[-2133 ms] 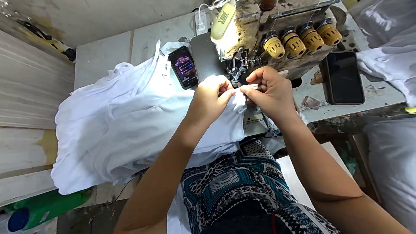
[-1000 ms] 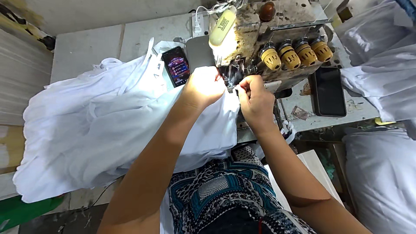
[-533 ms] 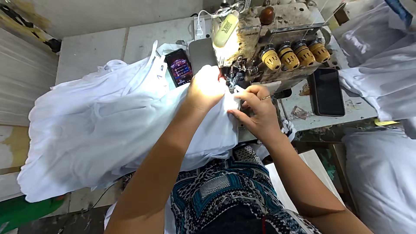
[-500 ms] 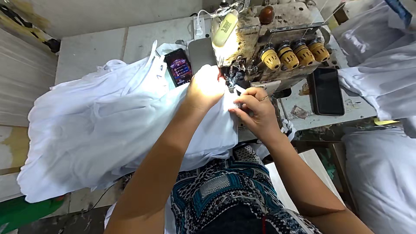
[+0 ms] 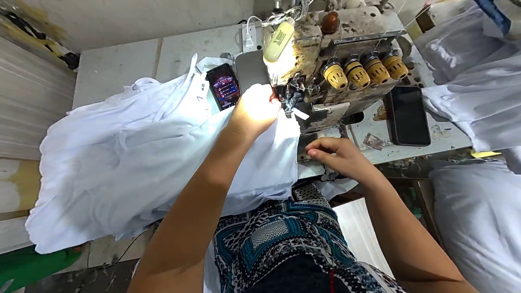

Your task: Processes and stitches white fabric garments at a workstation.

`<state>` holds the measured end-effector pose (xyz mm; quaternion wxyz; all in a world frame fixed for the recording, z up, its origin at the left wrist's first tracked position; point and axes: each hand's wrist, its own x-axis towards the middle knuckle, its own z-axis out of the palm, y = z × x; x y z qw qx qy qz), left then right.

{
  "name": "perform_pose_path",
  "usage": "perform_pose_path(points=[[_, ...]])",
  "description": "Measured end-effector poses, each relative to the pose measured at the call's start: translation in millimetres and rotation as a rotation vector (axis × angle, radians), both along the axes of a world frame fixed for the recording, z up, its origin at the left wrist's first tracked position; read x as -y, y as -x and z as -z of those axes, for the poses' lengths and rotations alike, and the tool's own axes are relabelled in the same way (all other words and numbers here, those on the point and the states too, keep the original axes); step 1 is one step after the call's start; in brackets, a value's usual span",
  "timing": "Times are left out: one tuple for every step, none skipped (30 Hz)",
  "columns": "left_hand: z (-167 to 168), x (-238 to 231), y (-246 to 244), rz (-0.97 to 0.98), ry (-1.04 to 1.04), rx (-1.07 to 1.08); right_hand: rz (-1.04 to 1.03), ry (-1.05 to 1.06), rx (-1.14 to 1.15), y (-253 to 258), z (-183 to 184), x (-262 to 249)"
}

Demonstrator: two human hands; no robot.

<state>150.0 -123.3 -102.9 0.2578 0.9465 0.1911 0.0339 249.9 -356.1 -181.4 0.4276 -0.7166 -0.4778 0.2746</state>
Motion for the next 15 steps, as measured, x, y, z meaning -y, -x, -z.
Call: perform_pose_path(points=[[1,1,0,-0.001,-0.004,0.009,-0.036,0.002,-0.075,7,-1,-4],[2,1,0,-0.007,-0.011,0.019,-0.051,-0.022,-0.151,14,1,-8],[3,2,0,-0.018,-0.01,0.015,-0.05,-0.058,-0.224,22,5,-12],[2,3,0,-0.029,-0.012,0.007,-0.042,-0.088,-0.283,29,9,-14],[3,4,0,-0.036,-0.015,0.015,-0.038,-0.11,-0.332,35,13,-15],[3,4,0,-0.039,-0.018,0.017,-0.032,-0.124,-0.364,39,16,-14],[3,4,0,-0.041,-0.021,0.014,-0.026,-0.131,-0.381,41,18,-13],[3,3,0,-0.04,-0.027,0.007,-0.021,-0.13,-0.386,43,20,-12],[4,3,0,-0.037,-0.031,-0.001,-0.023,-0.122,-0.371,43,20,-10],[3,3,-1,-0.035,-0.029,-0.009,-0.031,-0.109,-0.323,41,20,-8],[2,4,-1,-0.036,-0.018,-0.023,-0.027,-0.102,-0.24,37,19,-5],[1,4,-1,-0.037,-0.012,-0.03,0.021,-0.114,-0.142,29,15,0],[1,4,-1,-0.033,-0.011,-0.023,0.134,-0.148,-0.058,14,10,8],[3,3,-1,-0.031,-0.01,-0.001,0.282,-0.189,-0.014,-7,4,18],[3,3,1,-0.035,0.0,0.021,0.429,-0.241,0.031,-35,-4,28]])
